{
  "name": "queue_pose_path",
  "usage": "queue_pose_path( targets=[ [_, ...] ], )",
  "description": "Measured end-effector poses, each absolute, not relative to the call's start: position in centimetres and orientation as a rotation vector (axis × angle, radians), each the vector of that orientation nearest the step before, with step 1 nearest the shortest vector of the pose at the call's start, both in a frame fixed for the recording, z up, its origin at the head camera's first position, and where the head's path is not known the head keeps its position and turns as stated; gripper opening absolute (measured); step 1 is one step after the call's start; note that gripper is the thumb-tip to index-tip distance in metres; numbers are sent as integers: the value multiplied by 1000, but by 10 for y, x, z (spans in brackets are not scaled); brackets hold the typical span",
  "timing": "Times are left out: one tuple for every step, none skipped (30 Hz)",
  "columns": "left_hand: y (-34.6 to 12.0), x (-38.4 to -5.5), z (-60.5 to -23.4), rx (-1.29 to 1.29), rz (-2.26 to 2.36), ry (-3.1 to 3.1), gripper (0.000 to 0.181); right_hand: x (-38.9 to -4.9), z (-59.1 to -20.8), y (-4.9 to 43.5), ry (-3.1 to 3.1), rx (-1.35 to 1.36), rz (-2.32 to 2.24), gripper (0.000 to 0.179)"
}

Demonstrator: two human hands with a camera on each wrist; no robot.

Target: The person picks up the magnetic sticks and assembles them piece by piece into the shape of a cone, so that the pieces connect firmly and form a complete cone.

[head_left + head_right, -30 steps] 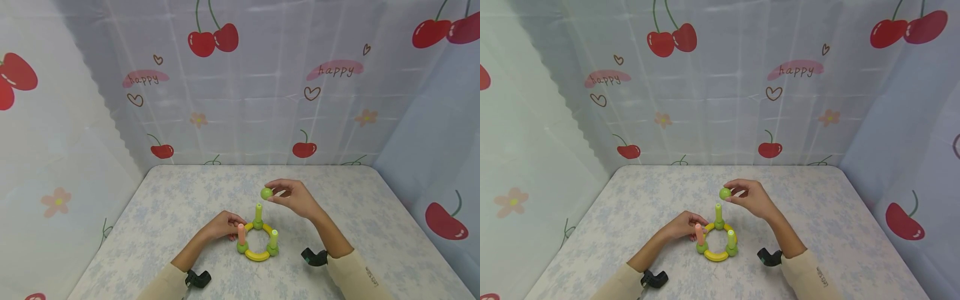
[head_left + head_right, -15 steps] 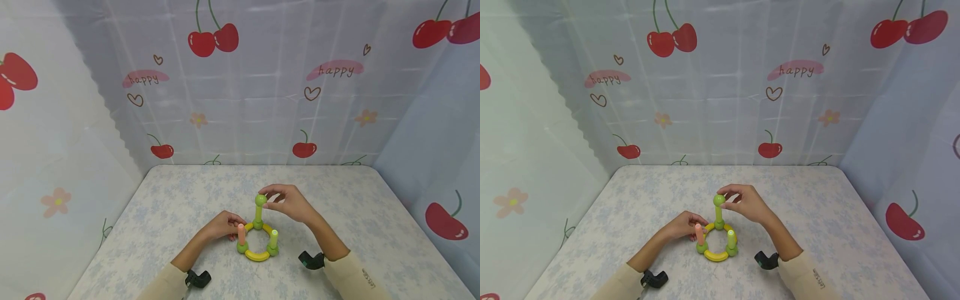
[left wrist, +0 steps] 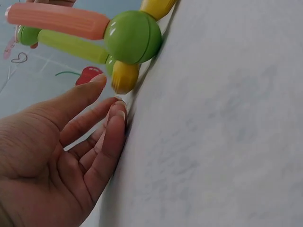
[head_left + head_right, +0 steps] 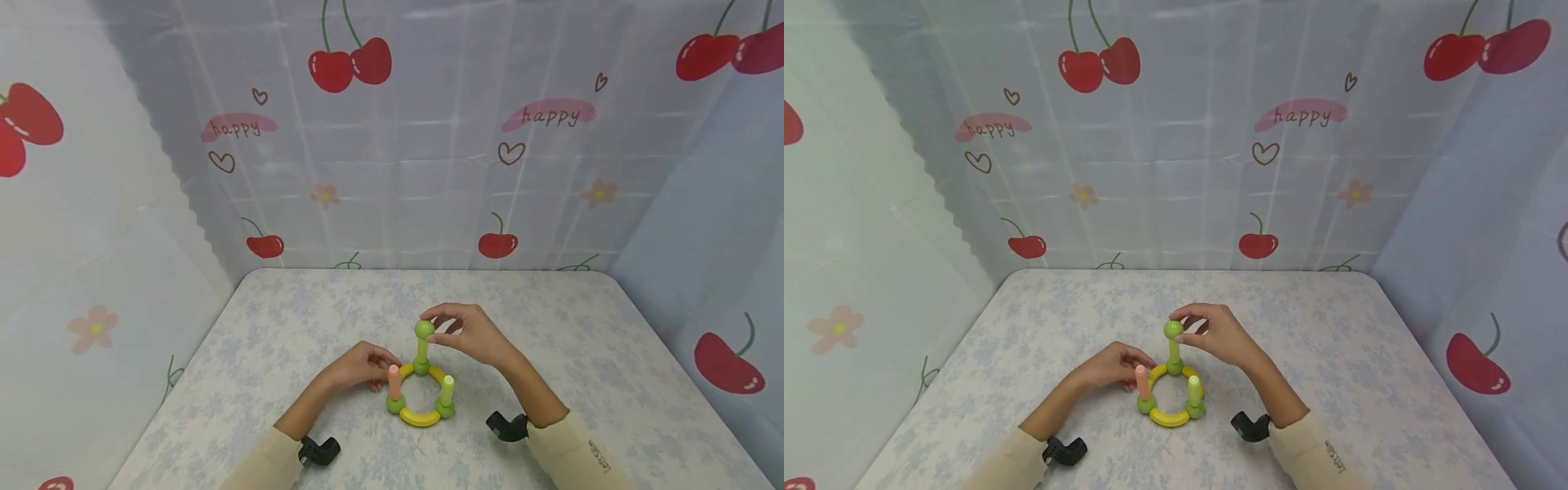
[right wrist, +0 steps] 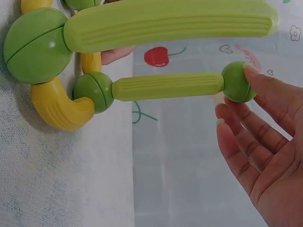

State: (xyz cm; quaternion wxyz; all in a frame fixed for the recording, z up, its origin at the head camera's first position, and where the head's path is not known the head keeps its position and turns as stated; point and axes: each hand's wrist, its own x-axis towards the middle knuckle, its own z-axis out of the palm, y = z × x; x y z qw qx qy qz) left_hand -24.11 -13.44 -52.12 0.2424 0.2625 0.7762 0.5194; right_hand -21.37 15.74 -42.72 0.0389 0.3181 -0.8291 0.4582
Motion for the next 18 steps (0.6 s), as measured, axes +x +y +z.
queue_pose_path(
  targets=[
    [-138,-243,-519,744,1409,2122,24,-214,-427,157,-2545,976,1408,34],
    [-142,-245,-517,767,1394,2127,25,-213,-427,157,-2548,978,1411,33],
    [-146,-247,-514,795,1379,2132,26,-213,-426,157,-2552,982,1413,33],
    [-151,-248,-511,825,1361,2138,28,-213,-426,156,-2556,983,1416,33],
    [-155,-250,-508,865,1342,2141,30,-213,-425,156,-2560,984,1415,33],
    [-158,-251,-505,907,1324,2137,32,-214,-425,156,-2565,984,1415,32],
    [-162,-252,-503,944,1308,2124,33,-214,-424,157,-2567,985,1418,32],
    [-164,-253,-500,983,1296,2099,34,-214,-424,157,-2567,989,1422,32],
    [-166,-253,-498,1022,1287,2068,35,-214,-424,158,-2566,992,1426,33],
    [-167,-253,-496,1056,1279,2035,36,-214,-424,159,-2568,989,1431,33],
    [-167,-253,-495,1085,1279,1995,37,-214,-424,159,-2571,987,1435,33],
    [-167,-252,-493,1107,1283,1961,38,-215,-425,160,-2574,984,1438,33],
    [-166,-252,-492,1122,1292,1928,39,-215,-425,160,-2577,979,1441,33],
    [-164,-251,-491,1132,1306,1902,39,-215,-425,160,-2581,975,1443,33],
    [-163,-250,-490,1137,1319,1890,39,-215,-425,161,-2586,971,1442,33],
    [-160,-248,-490,1144,1331,1885,38,-215,-426,161,-2591,966,1440,33],
    [-158,-247,-490,1153,1345,1883,37,-215,-426,161,-2594,964,1438,33],
    [-156,-247,-490,1162,1361,1878,35,-216,-426,161,-2595,961,1438,33]
  ],
)
